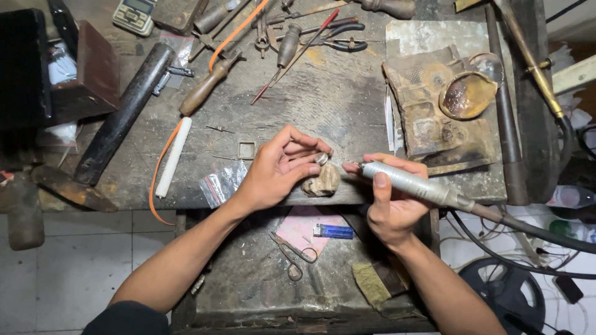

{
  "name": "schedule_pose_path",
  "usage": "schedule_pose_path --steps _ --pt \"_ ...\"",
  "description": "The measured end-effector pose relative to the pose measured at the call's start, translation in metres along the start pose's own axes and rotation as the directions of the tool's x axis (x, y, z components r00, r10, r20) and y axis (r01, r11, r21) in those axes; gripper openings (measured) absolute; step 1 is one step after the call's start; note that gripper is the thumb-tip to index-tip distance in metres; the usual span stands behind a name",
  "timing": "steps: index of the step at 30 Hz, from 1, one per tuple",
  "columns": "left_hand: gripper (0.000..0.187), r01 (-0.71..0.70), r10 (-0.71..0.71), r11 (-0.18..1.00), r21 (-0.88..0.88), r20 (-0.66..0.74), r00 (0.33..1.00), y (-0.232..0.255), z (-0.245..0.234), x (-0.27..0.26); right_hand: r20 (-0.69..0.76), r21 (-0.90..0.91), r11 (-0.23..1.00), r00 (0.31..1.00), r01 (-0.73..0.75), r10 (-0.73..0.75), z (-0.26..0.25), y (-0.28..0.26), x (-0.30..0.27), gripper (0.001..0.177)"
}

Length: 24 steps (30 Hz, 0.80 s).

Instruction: Polishing a small metal ring using a handheld rotary tool at a jeweler's workbench.

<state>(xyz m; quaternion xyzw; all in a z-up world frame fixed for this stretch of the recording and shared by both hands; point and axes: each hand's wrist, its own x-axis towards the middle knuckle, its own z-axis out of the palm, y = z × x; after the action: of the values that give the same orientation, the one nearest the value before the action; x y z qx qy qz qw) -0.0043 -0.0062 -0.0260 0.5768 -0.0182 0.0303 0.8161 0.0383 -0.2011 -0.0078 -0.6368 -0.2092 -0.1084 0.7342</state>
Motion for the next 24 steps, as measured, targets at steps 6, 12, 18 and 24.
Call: schedule_pose_path --steps 6,12,18,24 --pt "0.031 -0.117 0.128 0.957 0.267 -0.025 0.991 0.01 0.01 -0.001 -0.012 0.014 1.0 1.0 -0.023 0.023 0.002 -0.003 0.001 0.031" --pt "0.034 -0.102 0.112 0.964 0.245 -0.027 0.993 0.009 0.012 -0.006 -0.022 0.01 1.0 1.0 -0.002 0.002 -0.002 0.001 0.001 0.031" --pt "0.039 -0.11 0.122 0.983 0.144 -0.075 0.99 0.01 0.012 -0.007 -0.047 0.008 1.0 0.999 -0.001 0.001 -0.001 0.006 -0.002 0.03" --pt "0.043 -0.112 0.125 0.987 0.113 -0.118 0.985 0.013 0.013 -0.006 -0.057 0.005 1.0 0.998 0.005 -0.005 -0.002 0.012 -0.001 0.029"
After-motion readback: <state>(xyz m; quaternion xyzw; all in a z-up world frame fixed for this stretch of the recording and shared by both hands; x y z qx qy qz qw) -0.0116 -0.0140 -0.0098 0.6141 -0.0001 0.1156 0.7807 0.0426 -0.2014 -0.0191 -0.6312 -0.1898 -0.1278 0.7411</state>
